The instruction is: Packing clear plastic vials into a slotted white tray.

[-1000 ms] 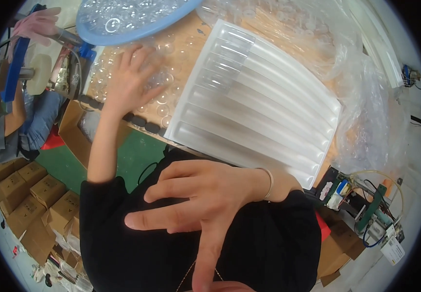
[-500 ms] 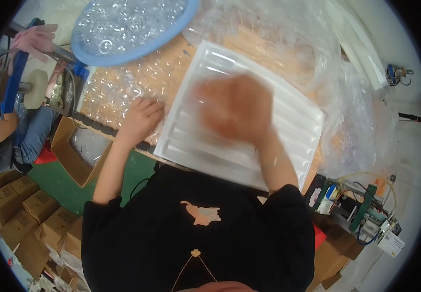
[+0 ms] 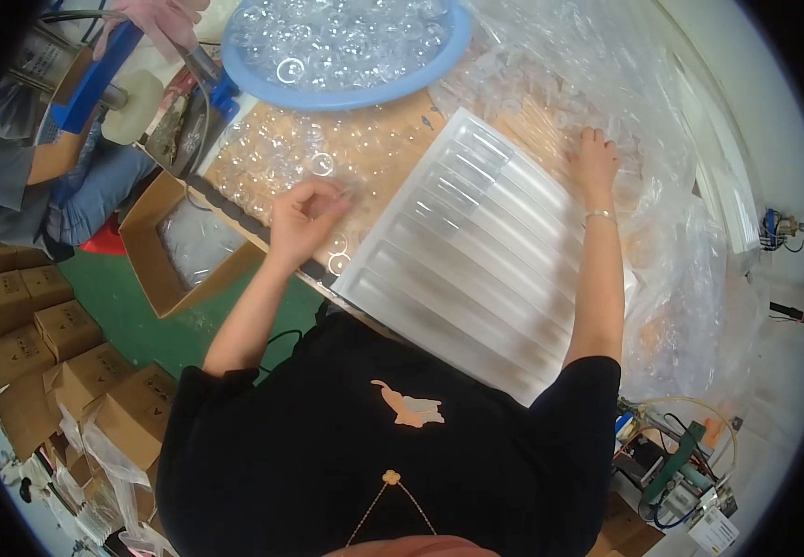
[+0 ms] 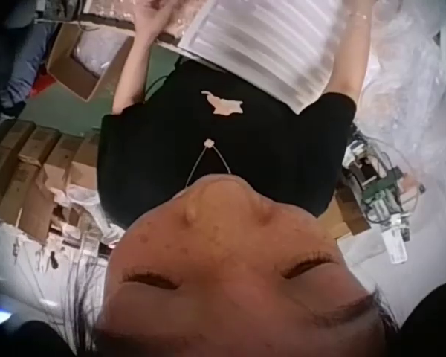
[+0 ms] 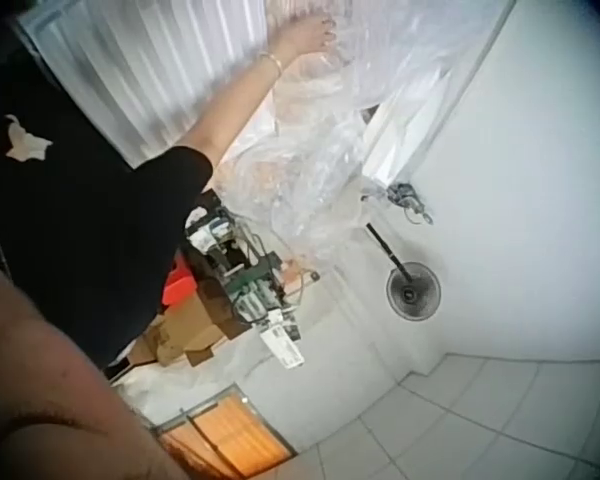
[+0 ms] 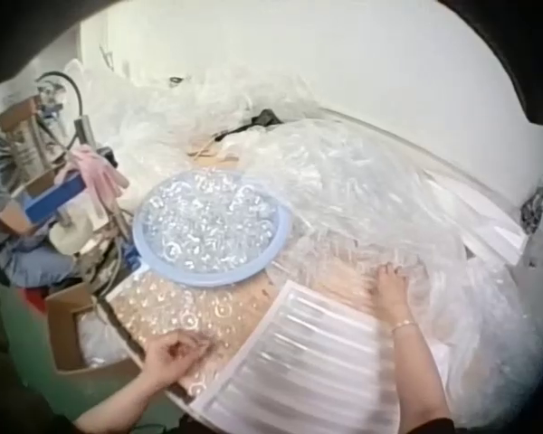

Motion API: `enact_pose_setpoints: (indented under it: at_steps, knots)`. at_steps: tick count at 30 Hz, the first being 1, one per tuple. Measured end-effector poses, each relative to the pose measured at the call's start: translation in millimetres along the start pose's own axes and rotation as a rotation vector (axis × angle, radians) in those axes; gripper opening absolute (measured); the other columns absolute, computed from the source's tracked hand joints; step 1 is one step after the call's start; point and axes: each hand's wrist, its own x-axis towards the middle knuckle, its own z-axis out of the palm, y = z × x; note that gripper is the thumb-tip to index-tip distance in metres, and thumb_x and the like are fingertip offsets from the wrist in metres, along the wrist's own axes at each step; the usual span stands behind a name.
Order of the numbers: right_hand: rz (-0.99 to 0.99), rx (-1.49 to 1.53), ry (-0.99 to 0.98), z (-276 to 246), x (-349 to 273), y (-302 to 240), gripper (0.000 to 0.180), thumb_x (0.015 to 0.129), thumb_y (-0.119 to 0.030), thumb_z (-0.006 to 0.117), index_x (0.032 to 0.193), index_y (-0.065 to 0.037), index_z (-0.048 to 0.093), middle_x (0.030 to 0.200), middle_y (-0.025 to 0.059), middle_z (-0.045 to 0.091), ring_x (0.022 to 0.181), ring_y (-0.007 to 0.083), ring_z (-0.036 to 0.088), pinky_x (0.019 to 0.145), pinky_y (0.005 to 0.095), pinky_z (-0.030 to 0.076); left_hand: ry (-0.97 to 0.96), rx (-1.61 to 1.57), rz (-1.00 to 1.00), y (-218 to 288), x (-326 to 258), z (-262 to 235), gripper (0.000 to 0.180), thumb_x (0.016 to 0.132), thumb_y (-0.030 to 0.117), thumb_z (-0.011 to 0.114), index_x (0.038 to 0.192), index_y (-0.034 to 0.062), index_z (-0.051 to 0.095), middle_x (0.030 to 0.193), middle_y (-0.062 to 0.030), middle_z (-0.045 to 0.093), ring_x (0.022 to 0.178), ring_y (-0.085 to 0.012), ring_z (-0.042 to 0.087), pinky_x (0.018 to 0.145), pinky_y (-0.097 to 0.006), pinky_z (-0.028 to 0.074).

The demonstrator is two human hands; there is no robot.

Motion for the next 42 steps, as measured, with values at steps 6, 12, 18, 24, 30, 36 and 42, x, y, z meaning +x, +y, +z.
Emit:
enact_pose_setpoints:
  at_steps: [6, 12, 18, 24, 30, 36, 42]
  knots:
    - [-0.075, 0.534, 0.443, -4.9, -29.0, 25.5, 0.039, 0.072, -0.022, 0.07, 0.102, -0.005, 0.054, 0.096, 0.0075, 0.058, 0.083, 0.0231, 0.054, 0.073, 0.0339, 0.044, 0.084, -0.861, -0.301, 26.3, 1.2, 28.0, 0.027, 0.079, -0.007, 0.058, 0.105, -0.0008, 0.054, 0.09, -0.0067, 0.063, 0.085, -0.012, 0.061, 0.074, -0.021, 0.048]
    - [0.047, 1.014, 0.455, -42.6, -101.0, -12.8, 0.039, 0.069, -0.012, 0.072, 0.103, -0.003, 0.056, 0.078, 0.0014, 0.049, 0.063, 0.0109, 0.04, 0.057, 0.0232, 0.036, 0.008, -0.764, -0.239, 45.9, 6.8, 50.5, 0.035, 0.078, -0.008, 0.059, 0.112, -0.0017, 0.054, 0.086, -0.0026, 0.061, 0.076, -0.0079, 0.057, 0.068, -0.019, 0.045]
    - [-0.39, 0.918, 0.328, -89.1, -172.2, -90.3, 0.044, 0.064, -0.009, 0.074, 0.103, -0.003, 0.057, 0.096, 0.013, 0.059, 0.08, 0.0274, 0.06, 0.061, 0.0325, 0.049, -0.159, -0.514, -0.166, 76.5, 2.4, 88.0, 0.031, 0.079, -0.007, 0.059, 0.109, 0.0002, 0.059, 0.082, 0.0017, 0.056, 0.074, -0.0038, 0.05, 0.066, -0.018, 0.042]
    - [-0.313, 1.006, 0.411, -101.4, -193.2, -86.5, 0.051, 0.061, -0.007, 0.075, 0.107, 0.001, 0.054, 0.094, 0.0151, 0.057, 0.076, 0.0307, 0.059, 0.057, 0.0337, 0.05, -0.326, -0.269, 0.083, 88.1, -4.3, 108.8, 0.039, 0.073, -0.008, 0.062, 0.111, 0.0017, 0.058, 0.104, -0.0075, 0.053, 0.073, -0.0053, 0.049, 0.06, -0.017, 0.042]
    - [-0.162, 1.021, 0.532, -103.5, -201.7, -97.1, 0.049, 0.065, -0.007, 0.072, 0.109, 0.001, 0.054, 0.096, 0.0145, 0.058, 0.077, 0.029, 0.06, 0.062, 0.0318, 0.051, -0.316, -0.537, -0.114, 91.0, -14.4, 124.0, 0.032, 0.086, 0.0, 0.05, 0.118, -0.0045, 0.052, 0.114, -0.0107, 0.057, 0.087, -0.0082, 0.053, 0.074, -0.019, 0.044]
    - [-0.201, 1.148, 0.23, -104.0, -210.0, -56.4, 0.045, 0.067, -0.01, 0.074, 0.109, -0.008, 0.058, 0.097, 0.009, 0.06, 0.079, 0.0235, 0.062, 0.062, 0.0292, 0.052, -0.386, -0.312, 0.197, 68.8, -20.9, 142.7, 0.055, 0.073, -0.007, 0.061, 0.124, -0.0024, 0.042, 0.115, -0.0143, 0.054, 0.107, -0.0207, 0.049, 0.094, -0.031, 0.036]
    - [0.781, 0.517, 0.547, -35.5, -211.7, 170.9, 0.03, 0.076, -0.028, 0.064, 0.091, -0.002, 0.064, 0.073, 0.0162, 0.064, 0.068, 0.0275, 0.062, 0.064, 0.0334, 0.048, -0.414, -0.381, 0.369, 59.4, -13.6, 123.2, 0.055, 0.08, -0.004, 0.053, 0.13, 0.0035, 0.03, 0.117, -0.0179, 0.046, 0.109, -0.0254, 0.046, 0.094, -0.036, 0.034]
